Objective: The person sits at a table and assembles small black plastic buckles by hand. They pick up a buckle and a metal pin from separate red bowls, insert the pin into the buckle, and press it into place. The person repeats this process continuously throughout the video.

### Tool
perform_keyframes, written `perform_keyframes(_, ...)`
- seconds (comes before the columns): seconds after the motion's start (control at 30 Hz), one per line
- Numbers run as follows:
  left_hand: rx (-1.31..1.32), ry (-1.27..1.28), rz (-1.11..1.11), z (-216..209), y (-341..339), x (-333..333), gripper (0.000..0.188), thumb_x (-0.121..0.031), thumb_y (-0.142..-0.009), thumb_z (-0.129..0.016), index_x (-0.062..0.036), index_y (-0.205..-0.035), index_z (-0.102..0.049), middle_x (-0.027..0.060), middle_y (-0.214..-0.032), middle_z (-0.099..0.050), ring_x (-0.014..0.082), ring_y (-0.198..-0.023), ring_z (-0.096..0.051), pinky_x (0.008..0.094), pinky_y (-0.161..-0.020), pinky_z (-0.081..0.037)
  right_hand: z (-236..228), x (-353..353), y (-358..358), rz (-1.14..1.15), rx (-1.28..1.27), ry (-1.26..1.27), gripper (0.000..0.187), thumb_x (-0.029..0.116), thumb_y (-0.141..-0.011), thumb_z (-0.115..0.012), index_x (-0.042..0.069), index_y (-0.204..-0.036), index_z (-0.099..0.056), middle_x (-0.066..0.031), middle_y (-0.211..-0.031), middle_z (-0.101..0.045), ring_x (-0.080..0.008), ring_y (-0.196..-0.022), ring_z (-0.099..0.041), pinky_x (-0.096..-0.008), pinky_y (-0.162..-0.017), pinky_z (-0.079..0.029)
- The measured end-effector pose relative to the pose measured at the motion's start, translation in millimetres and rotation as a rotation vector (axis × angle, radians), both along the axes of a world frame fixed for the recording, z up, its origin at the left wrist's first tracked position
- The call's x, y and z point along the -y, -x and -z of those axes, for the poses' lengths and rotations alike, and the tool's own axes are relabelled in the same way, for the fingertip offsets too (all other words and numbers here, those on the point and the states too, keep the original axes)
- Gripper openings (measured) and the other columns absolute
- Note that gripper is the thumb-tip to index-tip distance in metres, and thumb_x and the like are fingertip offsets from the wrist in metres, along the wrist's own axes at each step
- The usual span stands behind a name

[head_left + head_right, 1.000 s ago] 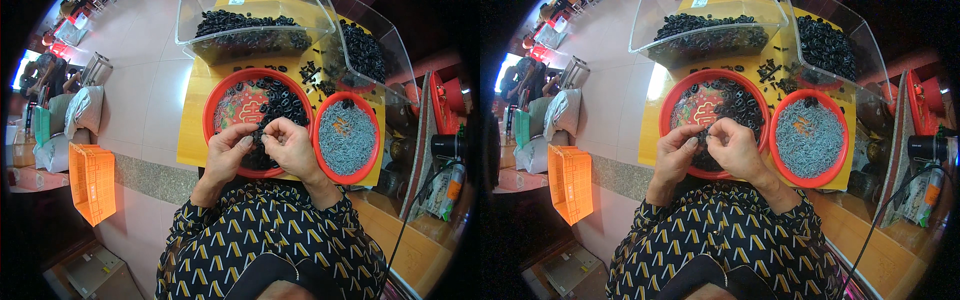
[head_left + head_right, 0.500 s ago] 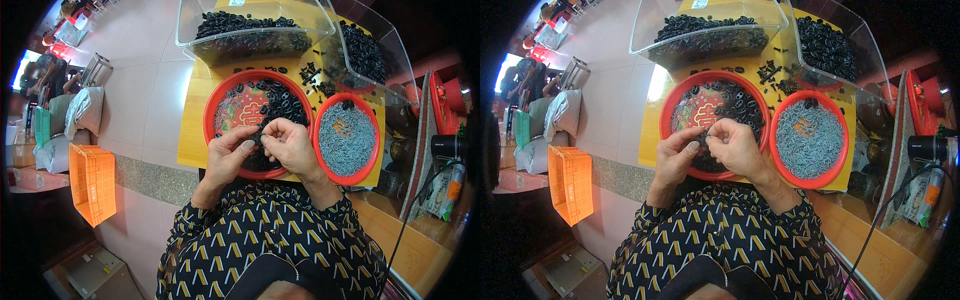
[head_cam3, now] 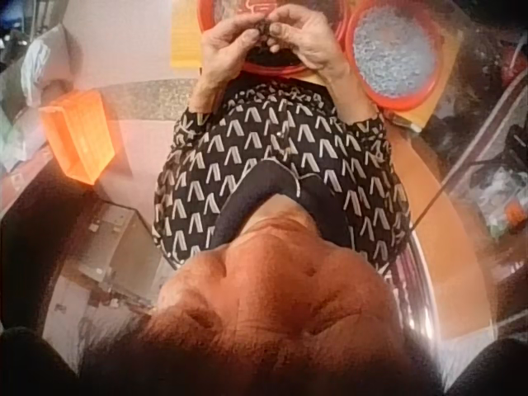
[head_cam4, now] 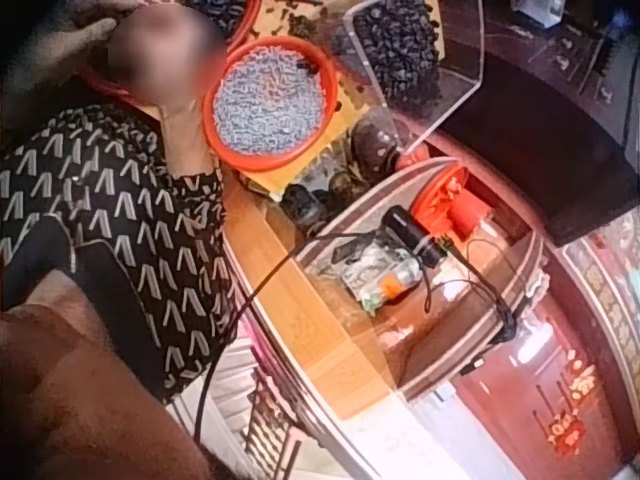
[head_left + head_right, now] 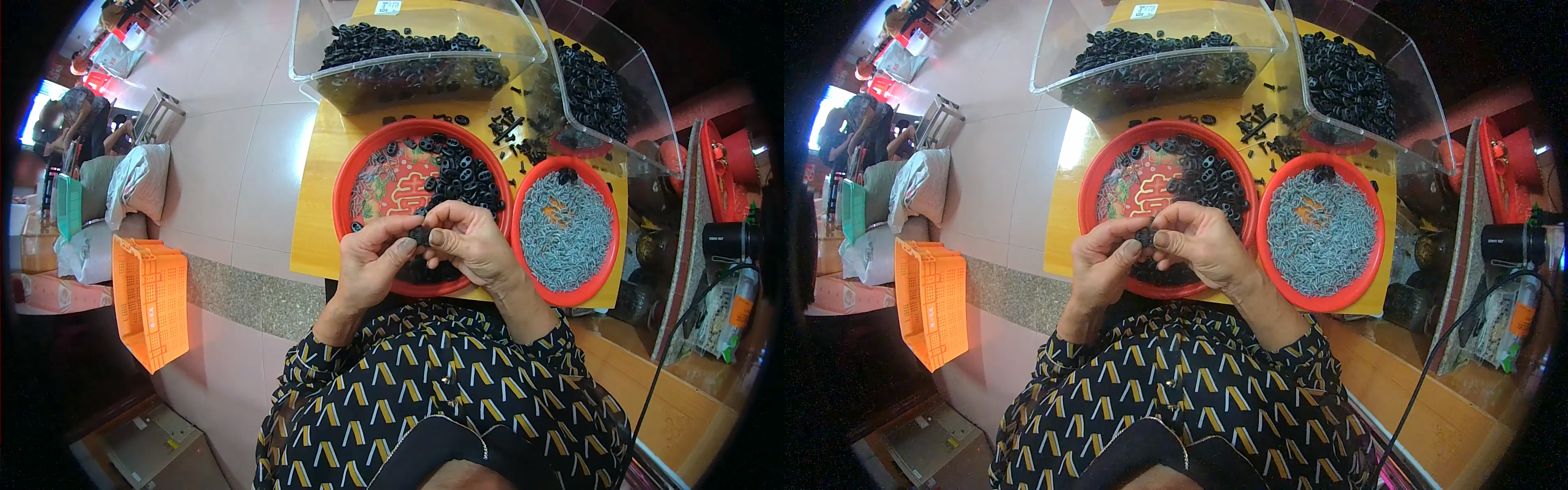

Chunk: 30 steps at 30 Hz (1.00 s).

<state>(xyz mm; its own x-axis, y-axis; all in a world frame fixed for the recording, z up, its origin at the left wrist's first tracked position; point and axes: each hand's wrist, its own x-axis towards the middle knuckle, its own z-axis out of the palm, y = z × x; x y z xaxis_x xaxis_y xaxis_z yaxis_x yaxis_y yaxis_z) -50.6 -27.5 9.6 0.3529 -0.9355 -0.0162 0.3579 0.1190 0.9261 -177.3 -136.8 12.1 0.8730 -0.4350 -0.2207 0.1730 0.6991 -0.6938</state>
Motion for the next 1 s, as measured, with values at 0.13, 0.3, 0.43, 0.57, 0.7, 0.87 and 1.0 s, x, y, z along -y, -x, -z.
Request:
perform_keyframes(0.13, 0.103, 0.022, 0.014, -4.1, -1.6, 1.0, 0.024, 0.003, -0.081, -0.052, 0.0038, -0.104, -0.054, 0.0069, -0.09, -0.058, 0.0109, -0.08, -0.057, 0.0227, -0.071, -0.048, -1.0, -2.7, -1.9, -0.018, 0.043, -0.038, 0.02, 0.01, -0.077, -0.063, 0.0, -0.091, -0.053, -0.0042, -0.08, -0.056, -0.011, -0.067, -0.057, -0.0229, -0.058, -0.052)
perform_keyframes(0.3, 0.076, 0.036, 0.015, -6.3, 0.5, 1.4, 0.023, 0.005, -0.08, -0.052, 0.0045, -0.102, -0.055, 0.0075, -0.089, -0.059, 0.0104, -0.077, -0.057, 0.0226, -0.069, -0.048, -0.9, -1.9, -2.0, -0.047, 0.089, -0.027, 0.021, 0.012, -0.077, -0.063, 0.001, -0.09, -0.051, -0.0025, -0.078, -0.053, -0.0109, -0.069, -0.056, -0.0235, -0.059, -0.052)
perform_keyframes(0.43, 0.131, 0.051, 0.009, -5.2, -0.3, 1.4, 0.023, 0.006, -0.079, -0.053, 0.0041, -0.101, -0.056, 0.0073, -0.087, -0.06, 0.0104, -0.075, -0.057, 0.0222, -0.068, -0.048, 4.9, 0.0, -2.4, -0.074, 0.099, -0.007, 0.023, 0.014, -0.077, -0.064, 0.001, -0.09, -0.05, -0.0014, -0.077, -0.052, -0.0104, -0.069, -0.056, -0.0238, -0.059, -0.051)
perform_keyframes(0.57, 0.213, 0.035, -0.02, -3.4, 0.5, 2.4, 0.023, 0.006, -0.078, -0.054, 0.0032, -0.1, -0.057, 0.007, -0.086, -0.061, 0.0102, -0.075, -0.057, 0.0222, -0.067, -0.048, 6.3, 0.5, -4.8, -0.078, 0.083, 0.004, 0.024, 0.015, -0.077, -0.064, 0.001, -0.091, -0.05, -0.0014, -0.077, -0.052, -0.0104, -0.069, -0.056, -0.0235, -0.059, -0.051)
perform_keyframes(0.7, 0.292, 0.024, -0.028, 1.8, -0.7, 4.8, 0.023, 0.006, -0.079, -0.053, 0.0031, -0.101, -0.057, 0.0069, -0.086, -0.061, 0.0099, -0.074, -0.057, 0.0219, -0.066, -0.047, 9.9, 3.3, -7.2, -0.091, 0.056, 0.033, 0.023, 0.015, -0.078, -0.063, 0.001, -0.091, -0.051, -0.0024, -0.08, -0.054, -0.0103, -0.069, -0.056, -0.0233, -0.059, -0.051)
perform_keyframes(0.87, 0.16, 0.058, -0.028, -0.1, -0.2, 6.8, 0.023, 0.004, -0.081, -0.052, 0.0035, -0.104, -0.055, 0.0084, -0.091, -0.06, 0.0108, -0.077, -0.057, 0.0224, -0.068, -0.048, 7.5, 5.1, -7.8, -0.095, 0.056, -0.059, 0.019, 0.013, -0.079, -0.061, 0.002, -0.091, -0.052, -0.0035, -0.083, -0.055, -0.011, -0.069, -0.057, -0.0239, -0.06, -0.052)
perform_keyframes(1.0, 0.004, 0.086, -0.022, 8.8, -2.5, 7.4, 0.026, 0.001, -0.083, -0.052, 0.0034, -0.108, -0.052, 0.0093, -0.096, -0.059, 0.0125, -0.083, -0.057, 0.0243, -0.074, -0.049, 6.3, 3.9, -7.1, -0.06, 0.066, -0.124, 0.018, 0.015, -0.081, -0.058, 0.002, -0.092, -0.052, -0.0039, -0.082, -0.055, -0.0118, -0.07, -0.058, -0.0242, -0.06, -0.052)
